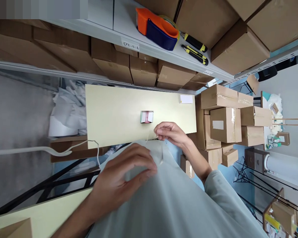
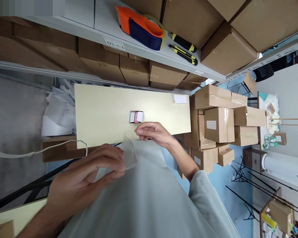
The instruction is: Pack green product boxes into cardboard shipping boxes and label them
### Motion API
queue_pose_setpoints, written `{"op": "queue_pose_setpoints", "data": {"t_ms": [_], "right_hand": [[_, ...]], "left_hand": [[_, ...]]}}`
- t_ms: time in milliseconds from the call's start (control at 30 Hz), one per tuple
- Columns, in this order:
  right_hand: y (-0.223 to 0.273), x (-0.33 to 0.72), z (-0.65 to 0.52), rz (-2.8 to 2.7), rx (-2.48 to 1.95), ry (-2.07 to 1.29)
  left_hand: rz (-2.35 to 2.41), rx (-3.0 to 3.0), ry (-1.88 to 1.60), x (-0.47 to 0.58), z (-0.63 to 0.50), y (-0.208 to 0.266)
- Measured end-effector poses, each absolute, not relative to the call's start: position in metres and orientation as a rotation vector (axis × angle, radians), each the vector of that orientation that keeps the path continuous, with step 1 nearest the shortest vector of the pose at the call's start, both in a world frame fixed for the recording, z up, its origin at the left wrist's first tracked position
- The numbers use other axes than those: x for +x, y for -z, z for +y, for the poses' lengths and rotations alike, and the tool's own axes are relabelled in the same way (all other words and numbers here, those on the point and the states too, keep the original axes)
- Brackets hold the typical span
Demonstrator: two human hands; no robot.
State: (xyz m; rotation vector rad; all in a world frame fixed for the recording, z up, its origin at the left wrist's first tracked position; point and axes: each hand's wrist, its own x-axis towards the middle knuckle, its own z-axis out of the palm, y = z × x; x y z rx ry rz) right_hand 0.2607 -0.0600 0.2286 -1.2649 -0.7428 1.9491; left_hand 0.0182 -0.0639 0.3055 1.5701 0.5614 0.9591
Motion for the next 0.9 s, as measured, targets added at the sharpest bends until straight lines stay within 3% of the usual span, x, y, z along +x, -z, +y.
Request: {"op": "queue_pose_setpoints", "data": {"t_ms": [267, 400, 600, 900], "right_hand": [[-0.254, 0.274, -0.060, -1.071, -1.620, -1.155], [-0.263, 0.272, -0.048, -1.324, -1.675, -0.950], [-0.245, 0.278, 0.005, -1.694, -1.739, -1.029], [-0.170, 0.286, 0.094, -2.036, -1.626, -1.384]], "left_hand": [[1.416, 1.165, -1.109, 0.003, -0.074, -0.250], [1.445, 0.611, -1.088, 0.017, -0.072, -0.200], [1.279, 0.148, -1.076, 0.041, -0.079, -0.163], [1.275, -0.174, -1.214, 0.066, -0.091, -0.137]]}}
